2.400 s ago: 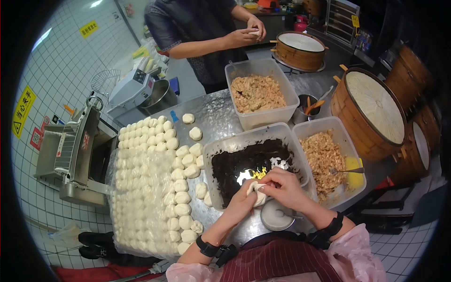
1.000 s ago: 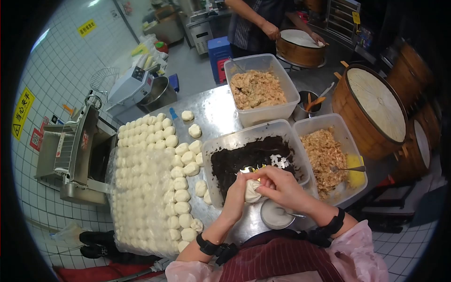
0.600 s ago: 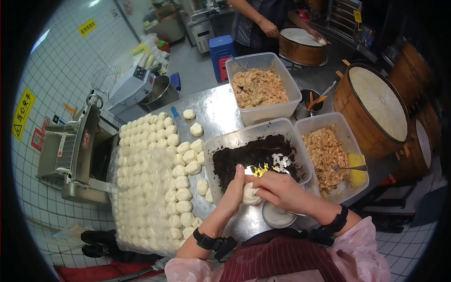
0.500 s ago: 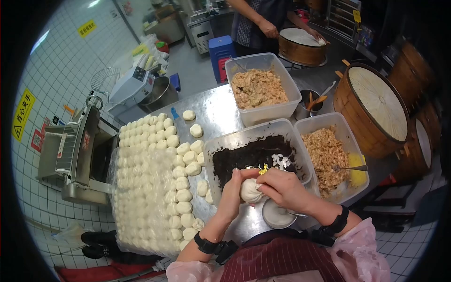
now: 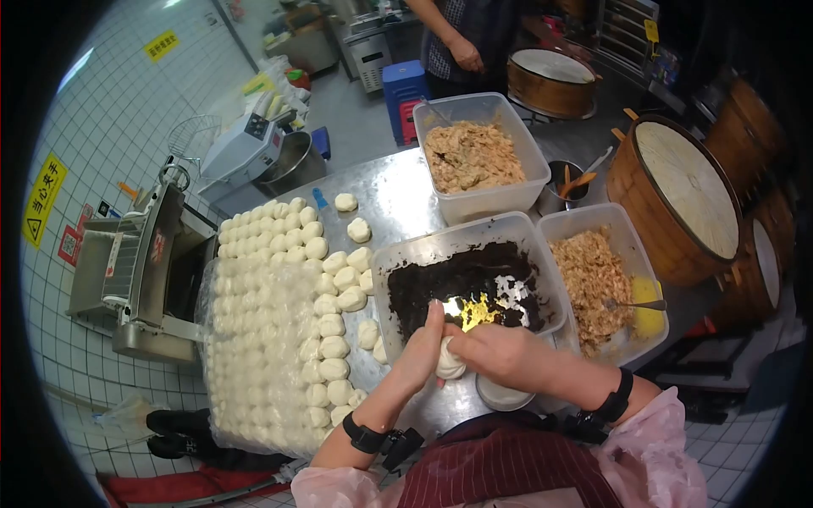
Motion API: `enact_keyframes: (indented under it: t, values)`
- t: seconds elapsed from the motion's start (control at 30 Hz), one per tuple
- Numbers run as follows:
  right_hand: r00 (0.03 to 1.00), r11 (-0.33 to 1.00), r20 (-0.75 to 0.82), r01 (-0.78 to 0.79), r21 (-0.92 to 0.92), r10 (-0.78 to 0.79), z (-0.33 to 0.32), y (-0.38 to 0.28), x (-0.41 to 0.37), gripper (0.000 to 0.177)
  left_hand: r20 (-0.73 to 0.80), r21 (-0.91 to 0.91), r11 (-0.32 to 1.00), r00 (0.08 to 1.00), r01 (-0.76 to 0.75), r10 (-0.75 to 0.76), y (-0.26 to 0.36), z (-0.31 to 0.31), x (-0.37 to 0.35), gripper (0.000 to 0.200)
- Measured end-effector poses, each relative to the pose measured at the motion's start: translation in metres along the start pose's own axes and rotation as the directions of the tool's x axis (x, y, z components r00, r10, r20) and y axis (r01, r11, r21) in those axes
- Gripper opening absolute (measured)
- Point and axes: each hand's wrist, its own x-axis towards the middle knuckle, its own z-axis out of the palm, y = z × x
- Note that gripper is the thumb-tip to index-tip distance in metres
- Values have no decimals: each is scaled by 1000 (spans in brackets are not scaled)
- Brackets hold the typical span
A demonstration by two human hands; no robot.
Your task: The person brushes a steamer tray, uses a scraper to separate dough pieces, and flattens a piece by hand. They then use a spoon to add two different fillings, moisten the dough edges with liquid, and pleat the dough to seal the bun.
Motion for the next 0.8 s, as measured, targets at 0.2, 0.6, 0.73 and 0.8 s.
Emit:
enact_keyframes:
  t: [0.2,0.6,0.73,0.8]
  values:
    - [973,985,178,159,-62,-146,7,-5,0,16,11,-37,997,998,65,-65,-13,-4,-11,77]
    - [893,649,376,-442,619,248,23,12,69,19,-140,-264,962,990,-70,33,-21,-50,-21,80]
    - [832,721,319,-554,417,455,46,60,81,16,-86,-524,850,996,-52,8,-36,-80,-24,81]
    - [700,577,474,-712,401,535,74,76,79,19,-116,-568,821,993,-60,-7,-44,-84,-26,81]
